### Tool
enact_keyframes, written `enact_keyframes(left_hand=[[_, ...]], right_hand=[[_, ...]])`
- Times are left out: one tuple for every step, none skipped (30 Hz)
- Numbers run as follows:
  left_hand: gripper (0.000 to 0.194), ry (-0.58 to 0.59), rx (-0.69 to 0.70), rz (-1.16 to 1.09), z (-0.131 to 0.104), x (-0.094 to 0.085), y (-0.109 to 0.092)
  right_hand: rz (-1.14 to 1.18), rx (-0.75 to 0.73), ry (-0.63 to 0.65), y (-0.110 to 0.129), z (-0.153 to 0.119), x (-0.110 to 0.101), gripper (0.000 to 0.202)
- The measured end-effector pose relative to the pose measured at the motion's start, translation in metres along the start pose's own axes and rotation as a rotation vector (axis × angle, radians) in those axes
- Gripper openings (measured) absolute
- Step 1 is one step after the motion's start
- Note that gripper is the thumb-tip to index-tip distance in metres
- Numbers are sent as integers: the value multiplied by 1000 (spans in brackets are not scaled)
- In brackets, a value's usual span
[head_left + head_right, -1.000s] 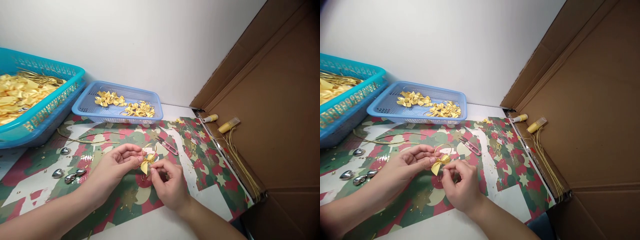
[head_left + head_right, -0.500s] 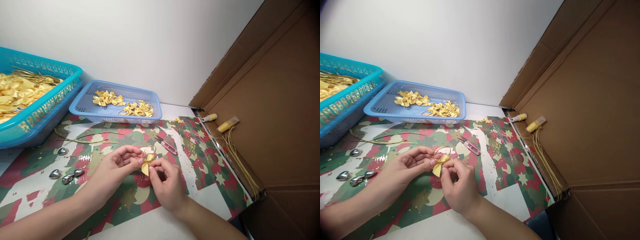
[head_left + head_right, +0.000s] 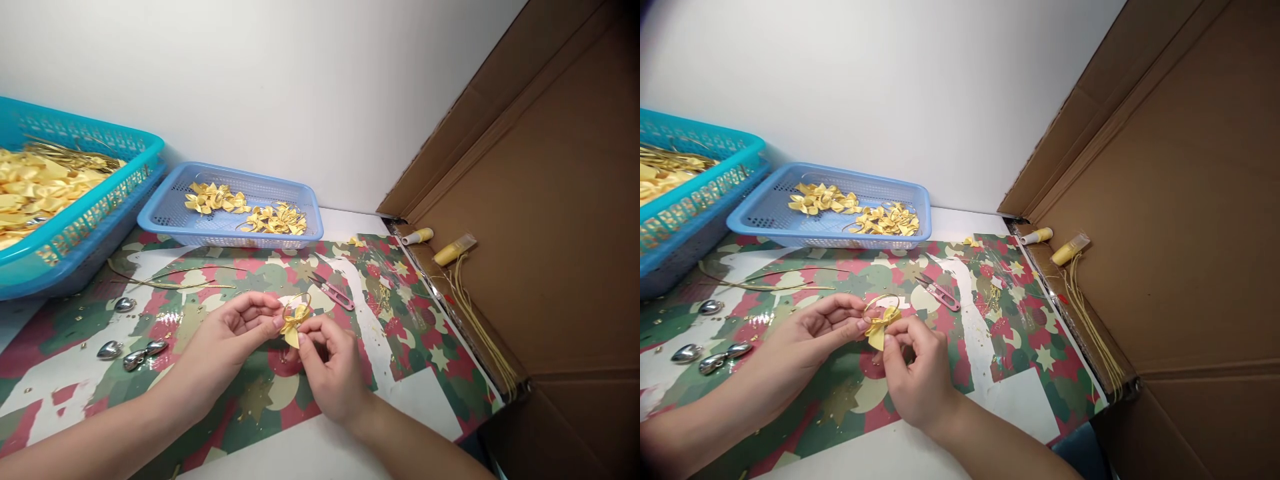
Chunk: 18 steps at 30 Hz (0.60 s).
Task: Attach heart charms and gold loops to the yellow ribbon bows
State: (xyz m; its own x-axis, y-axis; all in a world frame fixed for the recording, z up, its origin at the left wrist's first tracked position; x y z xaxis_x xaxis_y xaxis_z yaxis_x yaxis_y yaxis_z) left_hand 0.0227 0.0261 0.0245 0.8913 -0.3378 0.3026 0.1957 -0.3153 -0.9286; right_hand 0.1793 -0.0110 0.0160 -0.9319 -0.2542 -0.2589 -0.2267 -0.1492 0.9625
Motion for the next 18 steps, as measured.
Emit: enact_keyframes(left_hand=[[26, -4, -1, -1, 0, 0, 0], [26, -4, -4, 0, 1, 0, 0], [26, 0, -8, 2, 1, 1, 0], [26, 8, -13, 7, 1, 1, 0], [25, 16, -16, 14, 1, 1, 0], [24, 24, -16, 27, 0, 2, 0], [23, 30, -9, 51, 0, 2, 0], [21, 33, 10, 91, -1, 2, -1], [19, 40, 50, 158, -1, 1, -3], [17, 54, 108, 258, -2, 1, -5], [14, 73, 184, 385, -3, 1, -8], [12, 93, 271, 523, -4, 1, -12], [9, 113, 357, 659, -5, 1, -15], [9, 128, 430, 779, -5, 1, -18], [9, 135, 485, 874, -6, 2, -20], [9, 136, 521, 942, -6, 1, -22], [9, 138, 535, 985, -5, 1, -23], [10, 143, 528, 1005, -4, 0, -24]], right_hand=[[18, 3, 6, -1, 0, 0, 9], [36, 3, 11, -2, 0, 1, 9], [50, 4, 16, -2, 0, 1, 9], [58, 4, 19, -3, 0, 2, 10], [60, 4, 21, -3, 1, 2, 10], [56, 1, 21, -3, 1, 2, 10], [49, -1, 18, -3, 1, 2, 9], [42, -3, 16, -3, 1, 2, 9], [40, -1, 14, -3, 1, 2, 9], [44, 4, 15, -3, 1, 2, 9], [51, 13, 18, -4, 1, 2, 9], [64, 23, 24, -4, 1, 2, 10], [83, 33, 34, -4, 2, 3, 10], [102, 40, 46, -4, 2, 3, 10], [118, 43, 56, -4, 2, 4, 11], [123, 43, 63, -3, 2, 4, 11], [112, 40, 64, -2, 2, 4, 10], [85, 33, 57, -1, 3, 4, 10]])
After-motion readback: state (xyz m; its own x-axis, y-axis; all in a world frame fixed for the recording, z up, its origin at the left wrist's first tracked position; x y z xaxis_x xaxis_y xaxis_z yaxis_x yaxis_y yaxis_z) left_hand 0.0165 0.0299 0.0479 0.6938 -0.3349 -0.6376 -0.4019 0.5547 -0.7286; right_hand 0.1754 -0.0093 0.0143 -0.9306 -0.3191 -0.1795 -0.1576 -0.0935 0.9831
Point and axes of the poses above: each hand's wrist, its own z-axis towards the middle knuckle, its own x-axis out of the palm, y = z × x, the point moved 2 cm from there along z, towards the middle knuckle, and after that the axes turned 13 degrees about y, right-handed, at the moved point
